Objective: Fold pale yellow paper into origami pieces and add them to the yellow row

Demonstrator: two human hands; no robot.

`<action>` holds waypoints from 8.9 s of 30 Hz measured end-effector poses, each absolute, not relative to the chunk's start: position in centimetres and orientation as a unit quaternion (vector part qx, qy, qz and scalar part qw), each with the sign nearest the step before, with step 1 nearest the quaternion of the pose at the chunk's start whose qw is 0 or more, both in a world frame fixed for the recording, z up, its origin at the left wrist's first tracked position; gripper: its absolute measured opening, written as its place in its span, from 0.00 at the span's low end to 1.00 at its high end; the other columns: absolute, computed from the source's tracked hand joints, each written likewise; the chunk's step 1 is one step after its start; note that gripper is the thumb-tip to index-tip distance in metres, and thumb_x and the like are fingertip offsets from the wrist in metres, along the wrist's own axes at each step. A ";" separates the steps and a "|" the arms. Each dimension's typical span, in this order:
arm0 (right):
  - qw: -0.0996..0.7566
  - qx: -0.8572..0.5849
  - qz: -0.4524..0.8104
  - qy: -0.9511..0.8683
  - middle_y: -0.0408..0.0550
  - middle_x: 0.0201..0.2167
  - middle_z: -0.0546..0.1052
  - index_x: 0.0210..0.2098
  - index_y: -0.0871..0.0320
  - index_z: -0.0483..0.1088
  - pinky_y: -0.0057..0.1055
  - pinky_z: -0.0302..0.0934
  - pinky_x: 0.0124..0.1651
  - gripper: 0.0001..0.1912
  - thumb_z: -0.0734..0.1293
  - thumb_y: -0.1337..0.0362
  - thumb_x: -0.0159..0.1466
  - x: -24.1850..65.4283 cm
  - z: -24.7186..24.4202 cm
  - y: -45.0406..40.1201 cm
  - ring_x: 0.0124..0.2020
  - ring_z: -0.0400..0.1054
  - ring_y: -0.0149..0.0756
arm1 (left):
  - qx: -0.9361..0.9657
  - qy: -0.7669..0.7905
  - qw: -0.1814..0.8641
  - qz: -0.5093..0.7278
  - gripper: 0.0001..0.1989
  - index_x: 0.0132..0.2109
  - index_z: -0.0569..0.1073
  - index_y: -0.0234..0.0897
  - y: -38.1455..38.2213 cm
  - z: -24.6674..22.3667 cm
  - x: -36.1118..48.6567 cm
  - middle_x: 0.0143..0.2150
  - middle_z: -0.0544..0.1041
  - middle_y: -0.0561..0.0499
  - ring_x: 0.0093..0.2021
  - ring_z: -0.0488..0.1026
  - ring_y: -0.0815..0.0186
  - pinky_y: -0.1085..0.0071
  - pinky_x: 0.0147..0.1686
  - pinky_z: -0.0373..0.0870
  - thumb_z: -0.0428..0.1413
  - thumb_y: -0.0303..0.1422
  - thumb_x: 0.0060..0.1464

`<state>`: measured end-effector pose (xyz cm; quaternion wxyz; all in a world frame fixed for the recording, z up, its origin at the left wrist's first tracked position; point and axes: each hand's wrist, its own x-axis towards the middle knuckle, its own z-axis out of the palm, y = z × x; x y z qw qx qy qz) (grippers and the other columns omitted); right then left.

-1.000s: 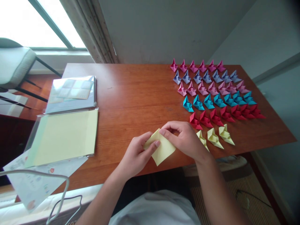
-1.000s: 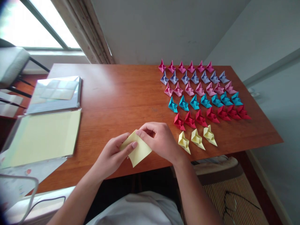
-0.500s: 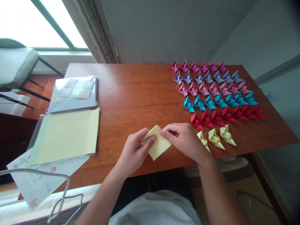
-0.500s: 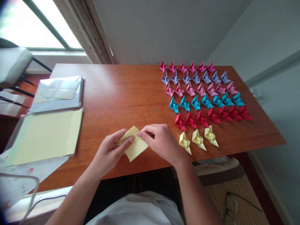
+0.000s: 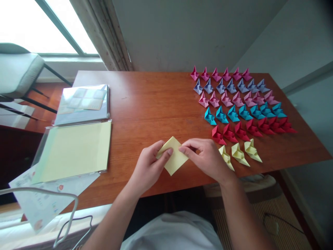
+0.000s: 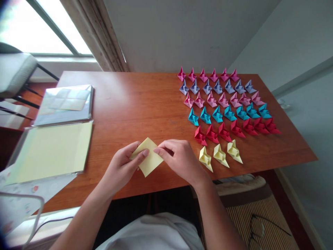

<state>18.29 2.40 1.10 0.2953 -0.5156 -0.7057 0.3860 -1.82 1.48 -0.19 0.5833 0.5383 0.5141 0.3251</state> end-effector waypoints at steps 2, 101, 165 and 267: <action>0.295 -0.513 0.388 -0.707 0.42 0.28 0.78 0.30 0.55 0.75 0.30 0.60 0.34 0.13 0.66 0.60 0.70 18.3 1.1 2.3 0.30 0.70 0.33 | 0.528 0.510 0.593 0.331 0.17 0.31 0.69 0.37 1.5 -0.2 -1.8 0.25 0.64 0.55 0.26 0.61 0.70 0.74 0.25 0.56 0.59 0.44 0.61; 0.211 -0.428 0.120 -0.870 0.50 0.46 0.80 0.45 0.54 0.76 0.40 0.64 0.49 0.09 0.64 0.69 0.71 18.3 -2.8 -0.1 0.49 0.70 0.42 | 0.876 0.420 0.128 0.200 0.18 0.60 0.71 0.33 0.1 -2.9 -3.6 0.64 0.73 0.42 0.51 0.72 0.55 0.57 0.53 0.75 0.53 0.27 0.65; 0.188 -0.658 0.203 -0.701 0.43 0.30 0.75 0.30 0.54 0.70 0.34 0.57 0.40 0.08 0.70 0.65 0.65 15.0 -1.9 1.7 0.37 0.67 0.39 | 0.759 0.583 0.157 0.245 0.14 0.54 0.75 0.39 1.1 -2.3 -1.8 0.43 0.84 0.50 0.39 0.79 0.62 0.69 0.37 0.73 0.57 0.28 0.61; 0.215 -0.609 0.176 -0.743 0.46 0.34 0.75 0.36 0.54 0.75 0.36 0.60 0.47 0.06 0.67 0.64 0.70 17.2 -3.0 -0.2 0.40 0.65 0.40 | 0.900 0.436 0.001 0.021 0.48 0.68 0.64 0.19 -4.1 -1.6 -2.5 0.72 0.59 0.34 0.71 0.60 0.47 0.54 0.68 0.58 0.50 0.61 0.58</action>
